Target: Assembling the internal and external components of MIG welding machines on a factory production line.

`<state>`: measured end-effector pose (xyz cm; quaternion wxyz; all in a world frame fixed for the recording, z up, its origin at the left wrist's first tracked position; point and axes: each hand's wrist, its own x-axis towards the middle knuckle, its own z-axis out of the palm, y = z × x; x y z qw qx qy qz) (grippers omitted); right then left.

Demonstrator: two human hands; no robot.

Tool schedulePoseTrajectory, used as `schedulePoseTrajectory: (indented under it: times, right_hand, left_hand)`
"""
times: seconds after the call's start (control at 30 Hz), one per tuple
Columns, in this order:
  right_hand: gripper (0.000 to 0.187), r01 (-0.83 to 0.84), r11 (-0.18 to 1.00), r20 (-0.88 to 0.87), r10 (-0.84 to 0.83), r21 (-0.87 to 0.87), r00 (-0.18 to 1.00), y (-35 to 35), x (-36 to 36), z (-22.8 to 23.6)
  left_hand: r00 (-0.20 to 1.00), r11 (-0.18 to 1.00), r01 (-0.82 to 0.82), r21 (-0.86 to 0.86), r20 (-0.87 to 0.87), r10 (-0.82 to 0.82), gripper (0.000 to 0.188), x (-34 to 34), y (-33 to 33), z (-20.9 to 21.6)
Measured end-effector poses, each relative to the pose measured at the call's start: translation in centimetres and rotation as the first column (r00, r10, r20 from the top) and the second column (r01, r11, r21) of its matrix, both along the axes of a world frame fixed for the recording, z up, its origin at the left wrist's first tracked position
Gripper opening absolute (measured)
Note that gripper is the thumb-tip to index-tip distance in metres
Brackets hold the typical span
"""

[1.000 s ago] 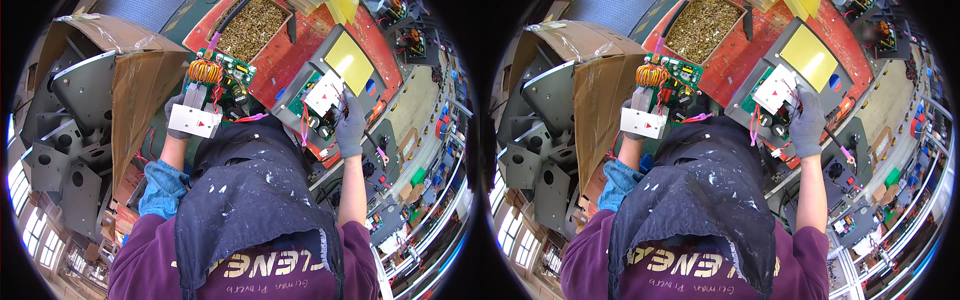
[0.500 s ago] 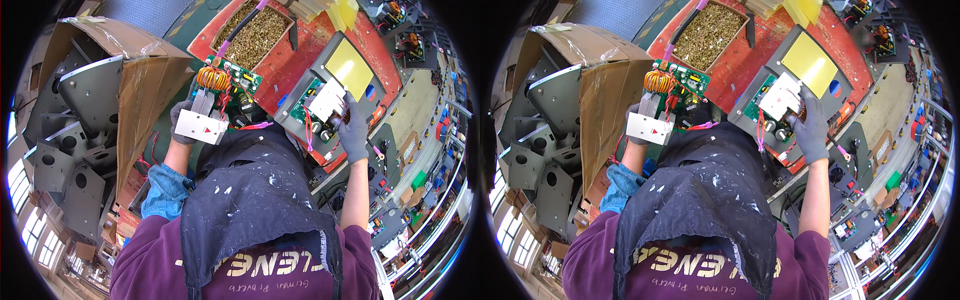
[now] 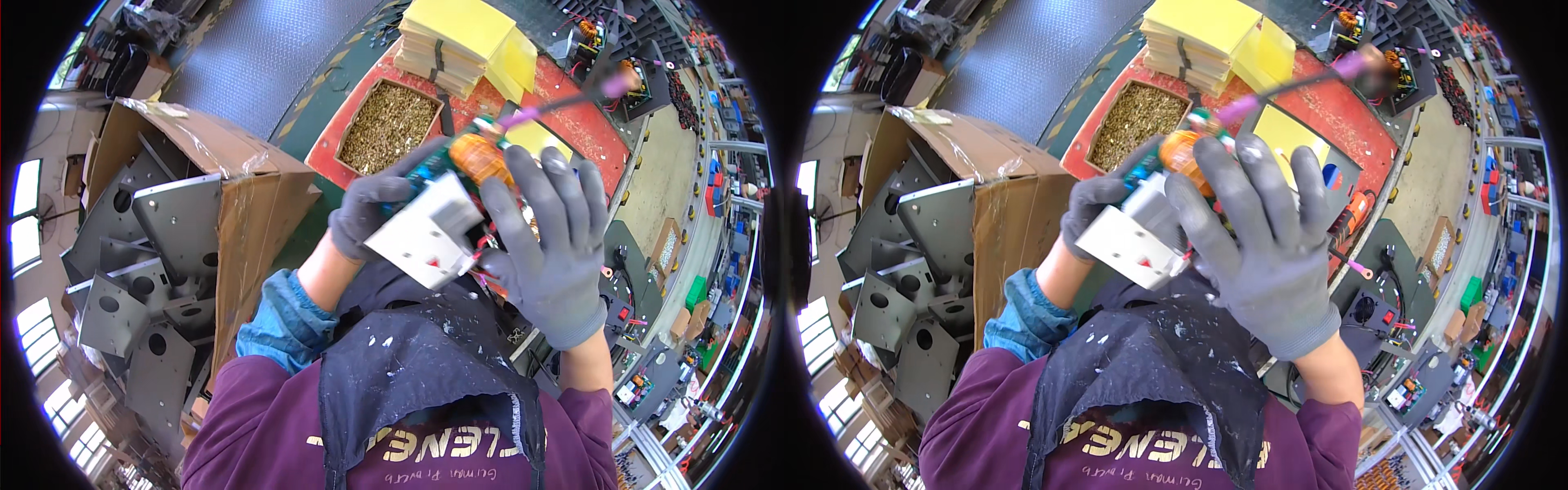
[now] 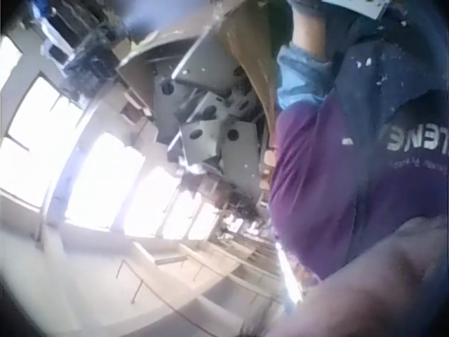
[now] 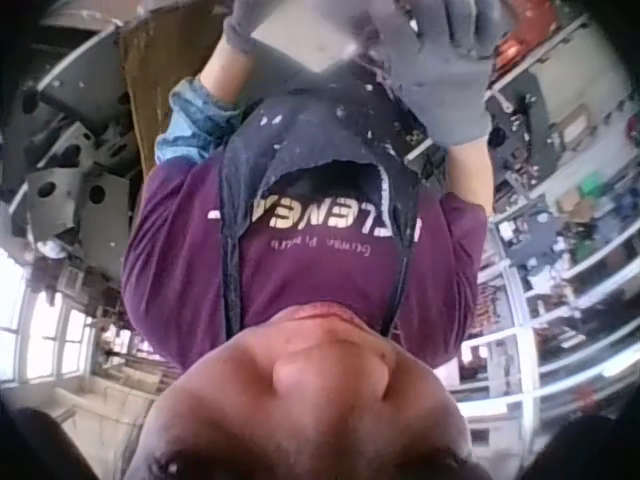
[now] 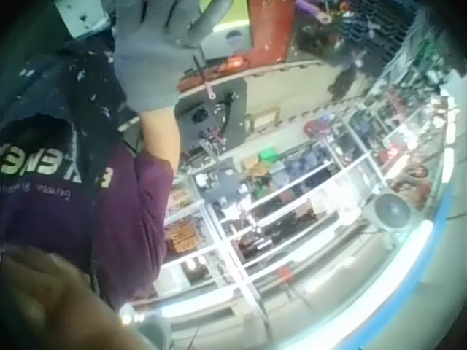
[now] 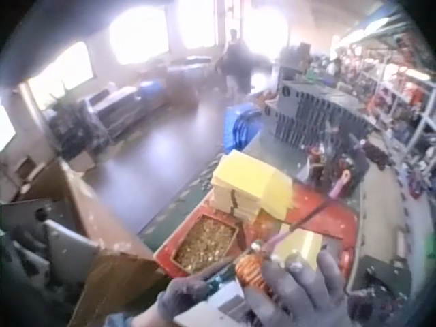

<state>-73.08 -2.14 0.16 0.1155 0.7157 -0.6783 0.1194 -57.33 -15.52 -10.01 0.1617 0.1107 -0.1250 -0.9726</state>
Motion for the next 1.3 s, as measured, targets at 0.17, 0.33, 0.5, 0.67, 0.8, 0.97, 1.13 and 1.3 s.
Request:
schedulePoseTrajectory:
  times: [0.17, 0.33, 0.5, 0.67, 0.8, 0.97, 1.13, 1.3]
  right_hand:
    - [0.035, 0.016, 0.992, -0.084, -0.005, 0.123, 0.996, 1.0, -3.2, 1.1]
    - [0.031, -0.036, 0.995, 0.121, 0.025, 0.096, 0.992, 5.3, -6.8, 1.2]
    - [0.038, 0.616, 0.757, 0.828, -0.191, -0.218, 0.527, 13.7, -12.4, -2.2]
    - [0.041, 0.875, 0.483, 0.854, -0.444, -0.026, 0.271, 20.7, -21.7, -5.8]
    - [0.040, 0.788, 0.611, 0.900, -0.383, 0.077, 0.209, 17.8, -24.6, -8.0]
    - [0.036, 0.606, 0.790, 0.794, -0.429, 0.098, 0.431, 8.0, -25.1, -11.1]
    - [0.042, 0.480, 0.843, 0.436, -0.538, 0.245, 0.722, 2.0, -22.7, -15.9]
    - [0.045, 0.410, 0.888, 0.375, -0.459, 0.207, 0.805, -0.4, -20.3, -18.9]
  left_hand:
    - [0.948, 0.946, 0.319, -0.052, 0.017, -0.319, 0.074, -4.9, 1.0, 1.4]
    - [0.898, 0.867, 0.368, -0.337, -0.112, -0.425, 0.080, -10.0, 2.5, 1.2]
    - [0.886, 0.673, 0.453, -0.585, 0.211, -0.414, 0.091, -14.4, -0.8, 0.3]
    - [0.759, -0.526, 0.553, -0.647, 0.652, -0.004, 0.071, -17.9, 0.3, -2.1]
    - [0.862, -0.651, 0.319, -0.688, 0.496, -0.102, 0.069, -19.5, 4.5, -3.7]
    - [0.815, -0.656, 0.225, -0.720, 0.508, -0.278, 0.064, -18.2, 7.9, -3.4]
    - [0.881, -0.559, 0.216, -0.800, 0.407, -0.243, 0.057, -16.7, 9.2, -4.4]
    - [0.895, -0.495, 0.234, -0.837, 0.383, -0.226, 0.057, -16.0, 9.5, -5.6]
